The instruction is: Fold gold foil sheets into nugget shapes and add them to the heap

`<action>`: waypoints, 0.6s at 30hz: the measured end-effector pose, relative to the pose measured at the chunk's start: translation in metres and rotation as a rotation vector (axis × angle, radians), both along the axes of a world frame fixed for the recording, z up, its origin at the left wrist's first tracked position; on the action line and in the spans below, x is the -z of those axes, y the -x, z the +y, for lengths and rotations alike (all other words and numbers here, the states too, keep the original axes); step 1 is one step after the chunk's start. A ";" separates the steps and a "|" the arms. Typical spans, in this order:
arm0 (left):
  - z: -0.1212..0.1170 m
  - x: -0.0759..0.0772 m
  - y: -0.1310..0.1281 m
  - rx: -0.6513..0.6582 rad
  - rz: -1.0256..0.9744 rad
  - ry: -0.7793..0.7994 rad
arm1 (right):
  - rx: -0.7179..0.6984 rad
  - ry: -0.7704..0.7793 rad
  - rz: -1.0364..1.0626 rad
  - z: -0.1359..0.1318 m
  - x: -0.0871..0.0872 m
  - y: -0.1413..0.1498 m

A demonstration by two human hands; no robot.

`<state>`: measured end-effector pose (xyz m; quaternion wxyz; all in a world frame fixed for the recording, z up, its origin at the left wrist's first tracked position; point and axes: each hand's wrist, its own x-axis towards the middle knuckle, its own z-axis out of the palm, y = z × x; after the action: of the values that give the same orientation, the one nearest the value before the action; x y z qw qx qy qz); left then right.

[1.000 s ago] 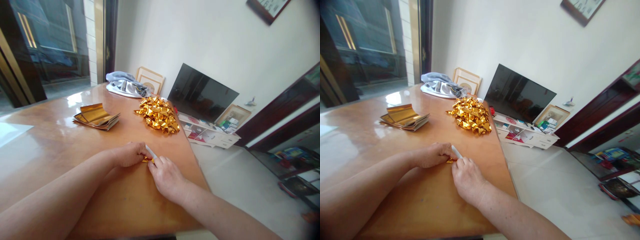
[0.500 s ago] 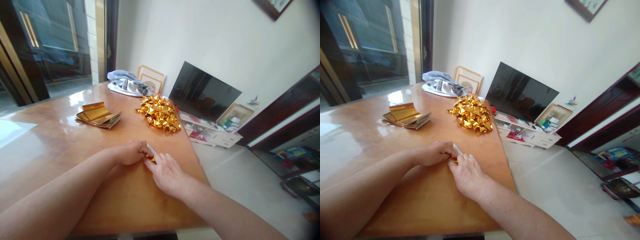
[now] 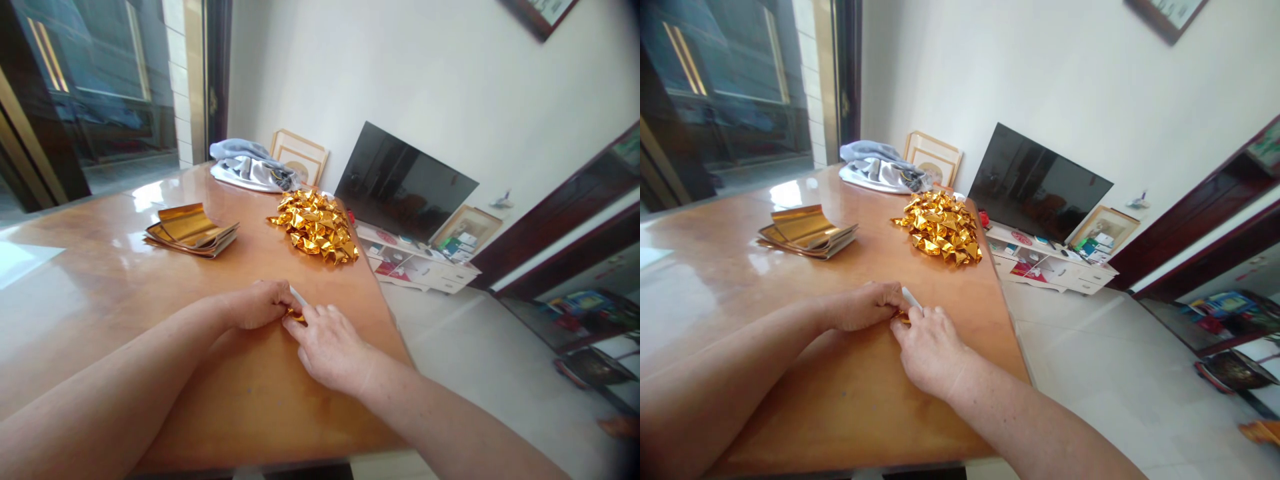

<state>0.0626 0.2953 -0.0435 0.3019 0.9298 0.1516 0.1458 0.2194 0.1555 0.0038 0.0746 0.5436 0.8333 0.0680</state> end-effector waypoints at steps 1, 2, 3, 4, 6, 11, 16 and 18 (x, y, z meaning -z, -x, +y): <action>0.000 0.000 0.000 -0.009 0.012 0.002 | -0.003 -0.005 0.003 0.000 0.000 0.000; 0.000 0.000 0.000 -0.012 0.021 0.006 | -0.004 -0.013 0.009 0.000 0.001 0.001; 0.000 -0.001 0.000 -0.008 0.022 0.010 | -0.006 -0.020 0.017 0.000 0.001 0.001; 0.000 -0.001 0.000 0.003 0.019 0.016 | -0.007 -0.027 0.028 0.000 0.002 0.001; 0.000 -0.001 0.001 0.020 0.008 0.025 | -0.013 -0.040 0.047 0.000 0.004 0.000; 0.000 0.000 0.002 0.023 -0.009 0.024 | -0.017 -0.032 0.070 -0.003 0.006 -0.004; 0.000 0.000 0.003 0.040 0.001 -0.002 | 0.032 -0.023 0.044 -0.009 0.002 -0.013; -0.001 0.000 0.003 0.030 0.015 -0.014 | 0.054 -0.022 0.037 -0.011 0.000 -0.018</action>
<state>0.0598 0.2947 -0.0431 0.2963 0.9352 0.1387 0.1355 0.2378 0.1443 0.0033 0.0551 0.5680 0.8186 0.0652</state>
